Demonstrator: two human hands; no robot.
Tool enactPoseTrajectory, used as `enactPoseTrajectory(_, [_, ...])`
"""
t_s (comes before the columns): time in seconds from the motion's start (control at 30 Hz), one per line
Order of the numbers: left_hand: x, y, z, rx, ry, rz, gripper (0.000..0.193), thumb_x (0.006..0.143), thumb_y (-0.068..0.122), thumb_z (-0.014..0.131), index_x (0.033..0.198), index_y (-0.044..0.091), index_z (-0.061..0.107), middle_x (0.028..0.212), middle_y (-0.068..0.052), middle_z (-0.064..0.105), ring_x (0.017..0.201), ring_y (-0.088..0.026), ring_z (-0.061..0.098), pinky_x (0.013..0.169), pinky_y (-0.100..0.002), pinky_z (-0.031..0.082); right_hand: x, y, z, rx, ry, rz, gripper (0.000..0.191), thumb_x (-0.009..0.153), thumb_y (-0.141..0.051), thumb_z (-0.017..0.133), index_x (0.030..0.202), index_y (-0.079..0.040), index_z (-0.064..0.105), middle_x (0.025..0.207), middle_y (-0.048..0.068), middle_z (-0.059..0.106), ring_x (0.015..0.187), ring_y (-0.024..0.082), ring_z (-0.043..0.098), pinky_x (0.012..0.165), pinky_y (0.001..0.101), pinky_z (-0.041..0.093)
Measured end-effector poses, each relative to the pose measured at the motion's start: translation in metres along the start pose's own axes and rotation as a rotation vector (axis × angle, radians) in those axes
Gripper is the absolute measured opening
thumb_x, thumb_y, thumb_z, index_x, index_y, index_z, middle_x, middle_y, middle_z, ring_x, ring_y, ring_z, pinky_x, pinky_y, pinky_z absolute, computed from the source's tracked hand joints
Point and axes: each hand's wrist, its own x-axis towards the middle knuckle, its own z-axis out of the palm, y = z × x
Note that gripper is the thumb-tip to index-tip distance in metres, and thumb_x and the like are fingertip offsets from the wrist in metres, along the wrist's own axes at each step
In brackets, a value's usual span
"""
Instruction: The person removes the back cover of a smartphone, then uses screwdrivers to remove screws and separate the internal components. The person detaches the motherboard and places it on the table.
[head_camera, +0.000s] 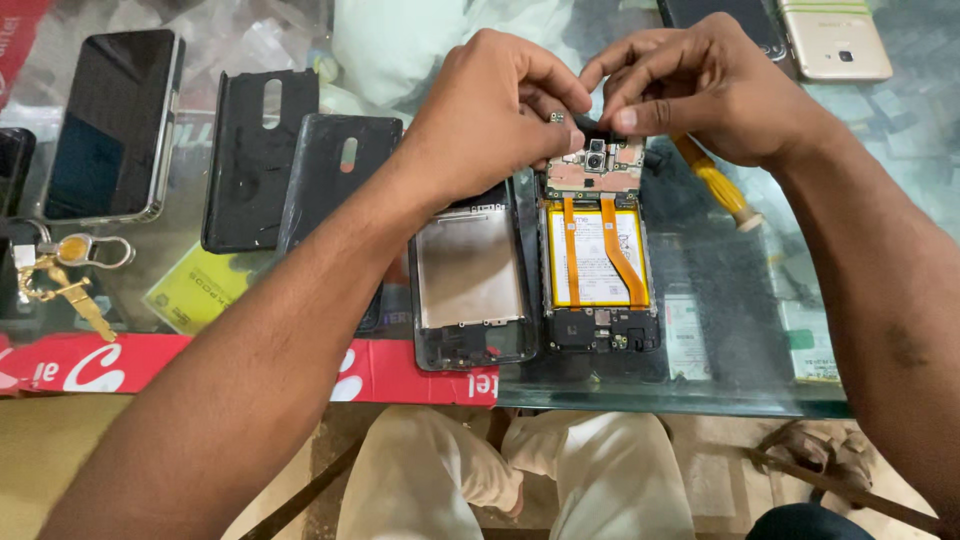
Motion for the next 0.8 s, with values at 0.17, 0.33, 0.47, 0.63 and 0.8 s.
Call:
enactPoseTrajectory(0.17, [-0.005,-0.005,-0.002,0.204,0.014,0.093,0.019,0.073,0.007,0.084,0.092,0.004,0.081,0.074,-0.007,0.075,0.065,-0.012,0.070,0.062,-0.029,0.056,0.000,0.000,-0.002,-0.118,0.012,-0.009,0.018,0.083,0.007,0.076,0.100,-0.001,0.077,0.125,0.011,0.069,0.097,0.015,0.067,0.085,0.0278,0.055])
enactPoseTrajectory(0.33, [-0.007,-0.014,-0.001,0.270,-0.017,0.163,0.021,0.075,0.008,0.083,0.095,0.003,0.079,0.080,-0.012,0.074,0.069,-0.020,0.072,0.066,-0.033,0.056,-0.002,0.003,-0.006,0.002,0.114,-0.041,0.008,0.094,0.006,0.075,0.100,0.001,0.074,0.122,0.010,0.070,0.098,0.012,0.069,0.089,0.0250,0.057])
enactPoseTrajectory(0.47, [-0.009,-0.021,-0.001,0.325,-0.016,0.301,0.015,0.079,0.008,0.081,0.092,0.002,0.079,0.088,-0.016,0.073,0.079,-0.029,0.072,0.073,-0.039,0.056,-0.005,0.001,-0.016,0.034,0.322,0.008,0.007,0.092,0.001,0.073,0.098,-0.004,0.071,0.108,0.003,0.073,0.089,0.009,0.071,0.082,0.0228,0.061])
enactPoseTrajectory(0.63, [-0.010,-0.020,-0.004,0.360,-0.057,0.334,0.010,0.082,0.010,0.079,0.089,0.003,0.079,0.090,-0.015,0.073,0.086,-0.033,0.071,0.079,-0.042,0.055,-0.018,-0.011,-0.029,-0.380,0.313,0.238,0.008,0.092,0.000,0.077,0.096,-0.001,0.070,0.082,0.007,0.070,0.073,0.014,0.066,0.066,0.0267,0.054])
enactPoseTrajectory(0.8, [-0.011,-0.015,-0.005,0.331,-0.037,0.302,0.009,0.086,0.010,0.078,0.092,0.002,0.077,0.097,-0.015,0.071,0.096,-0.032,0.069,0.086,-0.042,0.054,-0.023,-0.023,-0.030,-0.627,0.190,0.361,0.016,0.082,-0.009,0.083,0.092,-0.002,0.072,0.079,0.008,0.073,0.070,0.015,0.068,0.064,0.0317,0.054])
